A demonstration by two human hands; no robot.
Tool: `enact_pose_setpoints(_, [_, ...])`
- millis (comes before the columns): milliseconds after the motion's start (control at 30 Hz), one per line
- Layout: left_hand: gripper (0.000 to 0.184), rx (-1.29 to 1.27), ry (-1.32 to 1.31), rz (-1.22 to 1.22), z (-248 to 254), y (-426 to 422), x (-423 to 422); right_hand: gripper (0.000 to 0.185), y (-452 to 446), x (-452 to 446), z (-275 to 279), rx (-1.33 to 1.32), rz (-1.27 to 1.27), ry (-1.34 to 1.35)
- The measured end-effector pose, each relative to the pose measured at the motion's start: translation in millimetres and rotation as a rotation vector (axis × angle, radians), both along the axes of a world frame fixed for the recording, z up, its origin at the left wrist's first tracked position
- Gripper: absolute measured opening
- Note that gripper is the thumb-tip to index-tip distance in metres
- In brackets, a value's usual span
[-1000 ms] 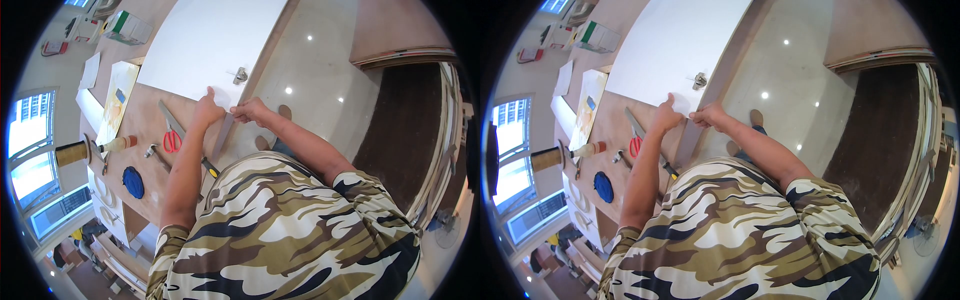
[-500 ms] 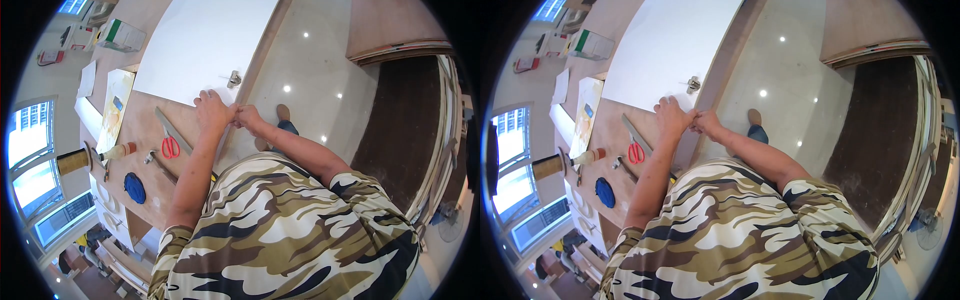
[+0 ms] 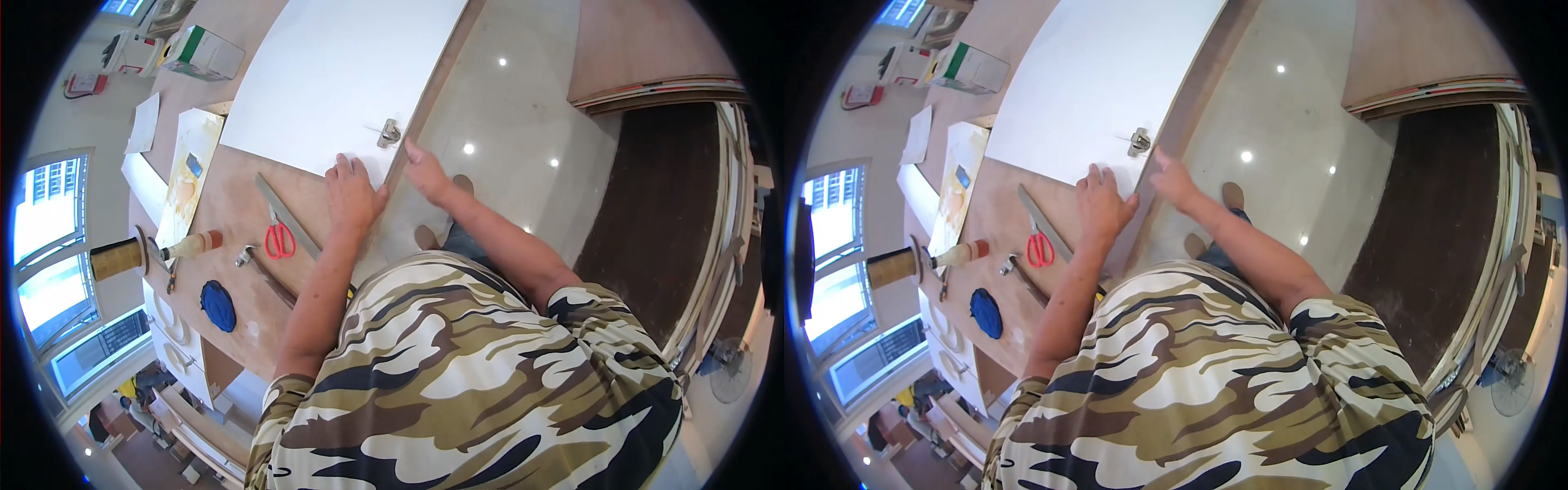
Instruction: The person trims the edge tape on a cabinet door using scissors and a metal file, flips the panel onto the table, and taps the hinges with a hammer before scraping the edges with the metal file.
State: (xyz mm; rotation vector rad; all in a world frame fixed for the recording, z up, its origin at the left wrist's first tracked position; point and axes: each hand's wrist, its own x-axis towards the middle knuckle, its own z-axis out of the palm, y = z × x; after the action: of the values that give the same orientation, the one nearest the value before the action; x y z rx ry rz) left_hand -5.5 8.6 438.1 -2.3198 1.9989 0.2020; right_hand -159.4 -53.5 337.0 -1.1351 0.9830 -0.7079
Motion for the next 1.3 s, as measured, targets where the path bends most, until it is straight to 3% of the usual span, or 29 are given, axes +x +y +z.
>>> enact_pose_setpoints(33, [0.080, -0.009, 0.000, -0.008, 0, 2, 0, 0.086, 8, 2, 18, 0.001, 0.106, 0.100])
enact_pose_setpoints(233, [0.081, -0.039, 0.007, -0.021, -9, 7, 5, 0.097, 26, 35, -17, -0.538, -0.080, 0.581])
enact_pose_setpoints(333, [0.081, -0.044, 0.010, -0.027, -7, 6, 4, 0.095, -9, 29, -7, -0.383, -0.120, 0.540])
enact_pose_setpoints(533, [0.080, -0.074, 0.033, -0.046, -12, 10, 4, 0.098, -49, 18, -2, -0.450, -0.118, 0.709])
enact_pose_setpoints(633, [0.080, -0.080, 0.034, -0.050, -12, 7, 4, 0.102, -18, 29, -12, -0.550, -0.163, 0.658])
enact_pose_setpoints(733, [0.080, -0.029, 0.011, -0.036, -8, 8, 1, 0.109, 14, 28, 20, -0.420, -0.033, 0.605])
enact_pose_setpoints(933, [0.080, -0.014, -0.011, -0.038, -11, 8, 0, 0.114, 22, 26, 32, -0.353, 0.036, 0.592])
enact_pose_setpoints(1033, [0.078, -0.059, 0.005, -0.050, -11, 11, 1, 0.108, 40, 23, 21, -0.469, 0.025, 0.518])
enact_pose_setpoints(1133, [0.072, -0.119, 0.146, -0.042, -11, 24, 18, 0.084, 36, 3, 31, -0.688, 0.182, 0.874])
enact_pose_setpoints(1233, [0.060, -0.331, 0.306, 0.112, 6, 60, 40, 0.053, -5, -29, 43, -1.014, 0.039, 0.895])
enact_pose_setpoints(1300, [0.055, -0.395, 0.197, 0.266, -34, 103, 84, 0.036, -44, -39, 50, -1.204, 0.096, 0.779])
